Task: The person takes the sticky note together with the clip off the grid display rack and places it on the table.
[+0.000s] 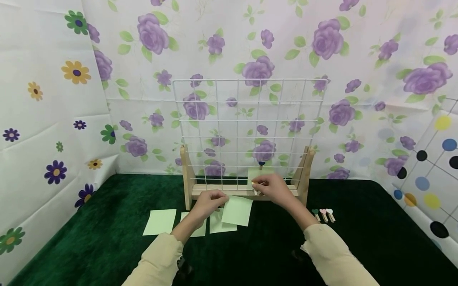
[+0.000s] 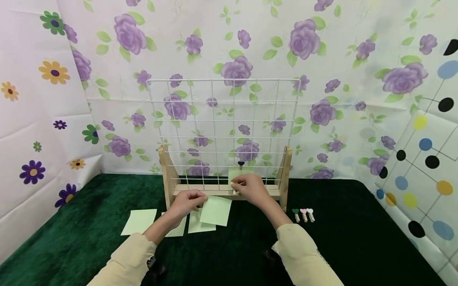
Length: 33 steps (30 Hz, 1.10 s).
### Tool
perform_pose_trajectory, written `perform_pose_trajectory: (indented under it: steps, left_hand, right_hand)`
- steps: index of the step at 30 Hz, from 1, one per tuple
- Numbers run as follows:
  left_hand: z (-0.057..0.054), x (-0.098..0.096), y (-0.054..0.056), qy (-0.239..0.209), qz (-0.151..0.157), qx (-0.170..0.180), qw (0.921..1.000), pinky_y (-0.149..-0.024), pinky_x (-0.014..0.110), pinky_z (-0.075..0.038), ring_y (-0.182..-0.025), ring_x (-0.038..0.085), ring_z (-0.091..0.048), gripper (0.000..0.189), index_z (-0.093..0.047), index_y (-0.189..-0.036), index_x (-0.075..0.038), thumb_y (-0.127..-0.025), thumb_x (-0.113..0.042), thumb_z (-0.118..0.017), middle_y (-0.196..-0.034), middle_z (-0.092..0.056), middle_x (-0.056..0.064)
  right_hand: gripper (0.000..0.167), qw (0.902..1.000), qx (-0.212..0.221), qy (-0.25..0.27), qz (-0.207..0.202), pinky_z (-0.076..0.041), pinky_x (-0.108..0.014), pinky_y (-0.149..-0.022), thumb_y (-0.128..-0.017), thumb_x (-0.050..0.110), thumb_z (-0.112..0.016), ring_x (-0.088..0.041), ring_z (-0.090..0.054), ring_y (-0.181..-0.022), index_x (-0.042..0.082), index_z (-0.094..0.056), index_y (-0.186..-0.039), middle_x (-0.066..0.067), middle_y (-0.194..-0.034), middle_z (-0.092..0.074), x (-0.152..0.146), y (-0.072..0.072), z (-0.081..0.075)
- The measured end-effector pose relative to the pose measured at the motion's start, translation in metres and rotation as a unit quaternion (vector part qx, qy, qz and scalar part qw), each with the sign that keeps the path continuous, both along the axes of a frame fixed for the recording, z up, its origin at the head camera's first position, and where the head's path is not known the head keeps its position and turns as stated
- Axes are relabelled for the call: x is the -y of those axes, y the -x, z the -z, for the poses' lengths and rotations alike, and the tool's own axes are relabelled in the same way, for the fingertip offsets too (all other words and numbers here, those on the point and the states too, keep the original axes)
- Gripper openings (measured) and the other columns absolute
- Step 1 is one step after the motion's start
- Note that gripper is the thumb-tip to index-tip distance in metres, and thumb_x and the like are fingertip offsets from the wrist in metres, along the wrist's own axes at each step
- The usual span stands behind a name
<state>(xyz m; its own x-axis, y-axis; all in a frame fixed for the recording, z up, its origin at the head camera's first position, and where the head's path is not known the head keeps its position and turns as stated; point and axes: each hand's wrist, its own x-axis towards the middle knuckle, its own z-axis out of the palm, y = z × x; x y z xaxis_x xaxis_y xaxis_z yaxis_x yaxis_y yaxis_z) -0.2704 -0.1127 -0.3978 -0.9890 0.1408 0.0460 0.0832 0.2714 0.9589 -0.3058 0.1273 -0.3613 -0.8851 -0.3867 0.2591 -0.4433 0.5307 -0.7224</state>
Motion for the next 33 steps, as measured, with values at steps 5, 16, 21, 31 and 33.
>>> perform_pose_trajectory:
  steps: [5, 16, 21, 31, 33]
  left_hand:
    - [0.000, -0.002, -0.002, 0.005, 0.003, 0.004, 1.0000, -0.074, 0.040, -0.052, -0.082, 0.017, -0.060, 0.018, -0.069, -0.104, 0.000, -0.095, -0.013, -0.061, -0.092, -0.066, 0.005]
    - [0.000, -0.009, -0.003, 0.049, 0.036, -0.011, 0.9981, -0.069, 0.037, -0.051, -0.079, 0.019, -0.062, 0.014, -0.068, -0.099, -0.002, -0.095, -0.012, -0.061, -0.083, -0.065, 0.004]
    - [-0.001, -0.013, -0.002, 0.091, 0.054, -0.027, 0.9940, -0.062, 0.033, -0.047, -0.079, 0.024, -0.065, 0.012, -0.069, -0.099, -0.004, -0.095, -0.013, -0.062, -0.080, -0.066, 0.002]
    - [-0.001, -0.024, 0.005, 0.136, 0.092, -0.046, 0.9853, -0.062, 0.032, -0.049, -0.076, 0.022, -0.065, 0.014, -0.070, -0.102, -0.003, -0.095, -0.012, -0.061, -0.082, -0.066, 0.003]
    - [-0.001, -0.026, 0.006, 0.145, 0.096, -0.049, 0.9835, -0.063, 0.033, -0.049, -0.075, 0.021, -0.065, 0.015, -0.069, -0.103, -0.002, -0.095, -0.011, -0.061, -0.083, -0.066, 0.003]
  right_hand:
    - [0.022, 0.9997, -0.011, -0.018, 0.012, -0.056, -0.034, -0.066, -0.093, 0.012, -0.065, -0.021, -0.068, -0.080, -0.002, -0.071, -0.109, -0.012, -0.101, -0.069, -0.013, -0.003, 0.004]
    - [0.023, 0.9991, 0.033, -0.019, 0.021, -0.056, -0.037, -0.068, -0.094, 0.011, -0.064, -0.016, -0.062, -0.075, -0.005, -0.069, -0.110, -0.009, -0.095, -0.068, -0.045, -0.008, 0.015]
    - [0.024, 0.9981, 0.036, -0.031, 0.040, -0.056, -0.039, -0.068, -0.093, 0.013, -0.065, -0.015, -0.063, -0.075, -0.004, -0.069, -0.110, -0.010, -0.096, -0.068, -0.062, -0.011, 0.016]
    - [0.026, 0.9954, 0.067, -0.044, 0.053, -0.053, -0.040, -0.067, -0.093, 0.023, -0.066, -0.024, -0.062, -0.077, 0.001, -0.070, -0.108, -0.007, -0.093, -0.066, -0.108, -0.021, 0.010]
    - [0.027, 0.9947, 0.073, -0.048, 0.056, -0.053, -0.040, -0.070, -0.093, 0.024, -0.066, -0.023, -0.062, -0.080, 0.001, -0.069, -0.109, -0.006, -0.096, -0.066, -0.118, -0.022, 0.010]
